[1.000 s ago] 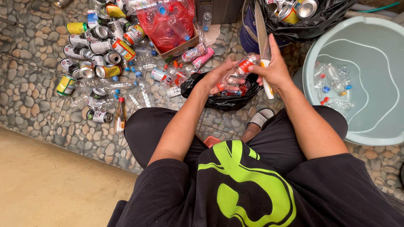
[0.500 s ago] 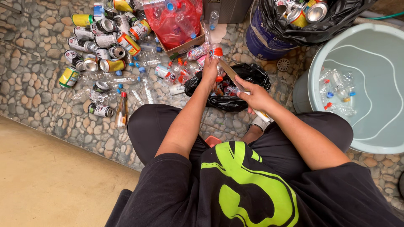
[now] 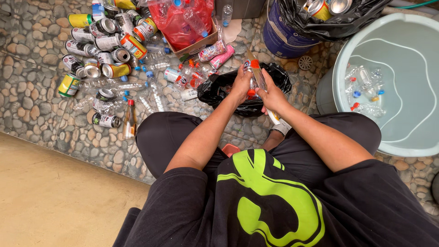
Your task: The person sits on the floor and sorts through a pile of mixed recyclables, including plastic bottles and aluminum cans. Using a knife, they cut open plastic packaging and separate the contents, placing items into a black trash bag or a nearby basin.
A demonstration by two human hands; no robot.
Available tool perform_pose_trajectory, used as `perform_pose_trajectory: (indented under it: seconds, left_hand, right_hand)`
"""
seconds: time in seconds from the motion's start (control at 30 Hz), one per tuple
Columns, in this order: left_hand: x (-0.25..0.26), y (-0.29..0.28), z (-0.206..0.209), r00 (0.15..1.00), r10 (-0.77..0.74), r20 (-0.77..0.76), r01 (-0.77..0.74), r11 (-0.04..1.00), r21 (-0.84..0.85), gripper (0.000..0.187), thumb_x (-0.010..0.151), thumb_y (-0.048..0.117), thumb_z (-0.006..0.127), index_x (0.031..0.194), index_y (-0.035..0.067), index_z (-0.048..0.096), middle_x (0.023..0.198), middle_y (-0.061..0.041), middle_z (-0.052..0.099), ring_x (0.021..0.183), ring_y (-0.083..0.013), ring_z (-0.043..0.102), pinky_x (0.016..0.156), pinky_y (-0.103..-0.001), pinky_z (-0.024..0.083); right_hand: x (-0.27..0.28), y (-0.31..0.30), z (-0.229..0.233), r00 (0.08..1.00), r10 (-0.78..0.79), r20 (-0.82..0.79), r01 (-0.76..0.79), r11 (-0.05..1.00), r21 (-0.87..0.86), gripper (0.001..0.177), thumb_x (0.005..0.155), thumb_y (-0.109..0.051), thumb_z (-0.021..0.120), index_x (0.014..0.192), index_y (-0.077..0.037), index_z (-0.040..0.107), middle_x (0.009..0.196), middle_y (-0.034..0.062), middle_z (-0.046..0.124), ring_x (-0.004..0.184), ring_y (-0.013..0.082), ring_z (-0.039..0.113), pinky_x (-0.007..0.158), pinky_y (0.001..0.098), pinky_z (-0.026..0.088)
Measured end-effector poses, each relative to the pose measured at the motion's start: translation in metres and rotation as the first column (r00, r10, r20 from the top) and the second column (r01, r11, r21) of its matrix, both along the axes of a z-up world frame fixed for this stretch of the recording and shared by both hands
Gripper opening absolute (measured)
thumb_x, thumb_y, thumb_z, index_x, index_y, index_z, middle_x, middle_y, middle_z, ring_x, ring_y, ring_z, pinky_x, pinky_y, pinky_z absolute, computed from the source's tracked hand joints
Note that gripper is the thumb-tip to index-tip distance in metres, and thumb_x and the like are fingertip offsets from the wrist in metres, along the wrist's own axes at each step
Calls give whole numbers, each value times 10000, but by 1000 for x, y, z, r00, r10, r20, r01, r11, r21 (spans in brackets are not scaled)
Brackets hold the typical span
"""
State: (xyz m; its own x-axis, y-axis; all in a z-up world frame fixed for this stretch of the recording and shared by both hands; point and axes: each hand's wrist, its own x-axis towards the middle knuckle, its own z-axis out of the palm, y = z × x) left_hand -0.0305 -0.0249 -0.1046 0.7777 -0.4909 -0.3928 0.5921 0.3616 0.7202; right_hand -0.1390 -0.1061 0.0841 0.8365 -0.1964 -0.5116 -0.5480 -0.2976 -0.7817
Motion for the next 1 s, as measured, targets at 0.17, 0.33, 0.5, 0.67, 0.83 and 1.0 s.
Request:
perform_pose_trajectory:
  seconds: [0.17, 0.33, 0.5, 0.67, 0.83, 1.0]
  left_hand:
    - [-14, 16, 19, 948, -314, 55, 280, 902, 328, 695, 910, 205, 578, 1558, 114, 344, 1180, -153, 650, 850, -246, 646, 587, -381, 545]
    - [4, 38, -28, 891, -420, 173, 279, 807, 521, 671, 890, 224, 642, 1520, 124, 433, 1171, -118, 691, 856, -218, 684, 596, -348, 558]
    - [18, 46, -51, 812, -520, 265, 292, 755, 587, 648, 870, 243, 705, 1482, 134, 522, 1163, -84, 731, 862, -190, 722, 604, -314, 570]
    - [19, 48, 18, 745, -666, -49, 608, 647, 460, 581, 858, 290, 657, 1424, 172, 603, 1067, -38, 759, 771, -151, 736, 510, -288, 548]
    - [23, 54, 56, 593, -798, -106, 727, 474, 496, 538, 871, 278, 683, 1395, 163, 641, 1026, -64, 759, 756, -153, 728, 562, -292, 552]
    - [35, 64, 61, 314, -896, 315, 165, 378, 911, 898, 621, 281, 955, 1389, 94, 531, 1217, -180, 674, 1056, -317, 677, 894, -387, 547]
  right_hand:
    - [11, -16, -28, 991, -41, -129, 28, 995, -100, 873, 1001, -196, 600, 1658, -214, 26, 1179, 257, 693, 453, 200, 610, 369, 355, 506]
    - [20, -56, -46, 991, -44, -123, 40, 998, -38, 901, 938, -127, 700, 1641, -128, 137, 1258, 183, 685, 438, 195, 598, 349, 353, 470]
    - [14, -43, -31, 994, -57, -93, 33, 971, -239, 1101, 814, -39, 791, 1684, -257, 152, 1270, 184, 731, 625, 269, 656, 515, 405, 528]
    - [17, -32, -43, 894, 313, 319, -90, 825, -558, 1179, 728, 3, 873, 1651, -224, 175, 1388, 289, 592, 1179, 436, 631, 934, 460, 523]
    - [24, -40, -38, 946, 255, 201, -125, 857, -500, 1102, 818, -23, 793, 1678, -303, 163, 1280, 260, 684, 1115, 401, 705, 946, 441, 557]
    - [30, -65, -46, 961, 195, 197, -36, 791, -611, 1076, 842, -20, 765, 1684, -274, 146, 1189, 272, 707, 1022, 423, 725, 886, 459, 573]
